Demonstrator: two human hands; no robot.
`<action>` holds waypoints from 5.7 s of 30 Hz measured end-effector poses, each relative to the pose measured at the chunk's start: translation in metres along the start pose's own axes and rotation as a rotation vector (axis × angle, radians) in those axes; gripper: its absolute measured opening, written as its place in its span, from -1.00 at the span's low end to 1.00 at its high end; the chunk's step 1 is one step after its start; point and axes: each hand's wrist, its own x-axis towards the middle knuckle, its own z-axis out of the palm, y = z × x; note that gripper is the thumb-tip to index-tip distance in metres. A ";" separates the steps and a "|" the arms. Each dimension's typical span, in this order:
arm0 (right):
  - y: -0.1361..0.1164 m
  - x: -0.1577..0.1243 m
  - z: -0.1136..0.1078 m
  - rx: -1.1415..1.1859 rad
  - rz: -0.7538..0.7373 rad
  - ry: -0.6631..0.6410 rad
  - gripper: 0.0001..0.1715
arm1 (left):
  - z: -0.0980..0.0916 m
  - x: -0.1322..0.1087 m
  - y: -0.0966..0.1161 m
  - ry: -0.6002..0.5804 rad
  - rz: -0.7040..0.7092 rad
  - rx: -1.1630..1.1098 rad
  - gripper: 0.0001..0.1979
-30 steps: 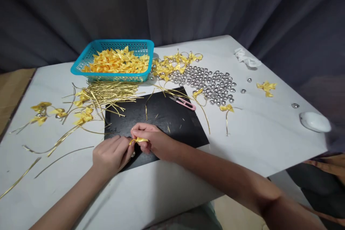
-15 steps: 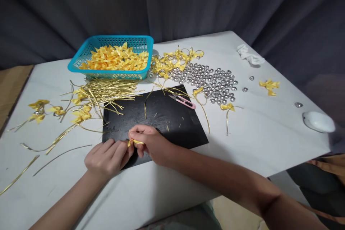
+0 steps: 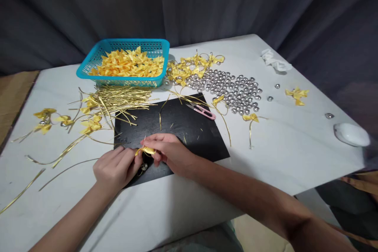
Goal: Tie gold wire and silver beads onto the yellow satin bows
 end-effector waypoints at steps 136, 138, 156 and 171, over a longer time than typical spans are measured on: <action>-0.009 0.015 -0.012 -0.433 -0.310 0.078 -0.76 | 0.015 0.005 -0.004 -0.380 -0.884 -1.005 -0.84; -0.007 0.017 -0.014 -0.497 -0.383 0.111 -0.78 | 0.016 0.003 -0.005 -0.345 -0.812 -0.938 -0.86; 0.004 0.015 -0.019 -1.159 -0.918 0.140 -0.85 | 0.014 -0.001 -0.006 -0.433 -0.639 -0.727 -0.82; 0.004 0.011 -0.016 -1.292 -0.842 0.130 -0.82 | 0.015 0.000 -0.007 -0.511 -0.614 -0.654 -0.80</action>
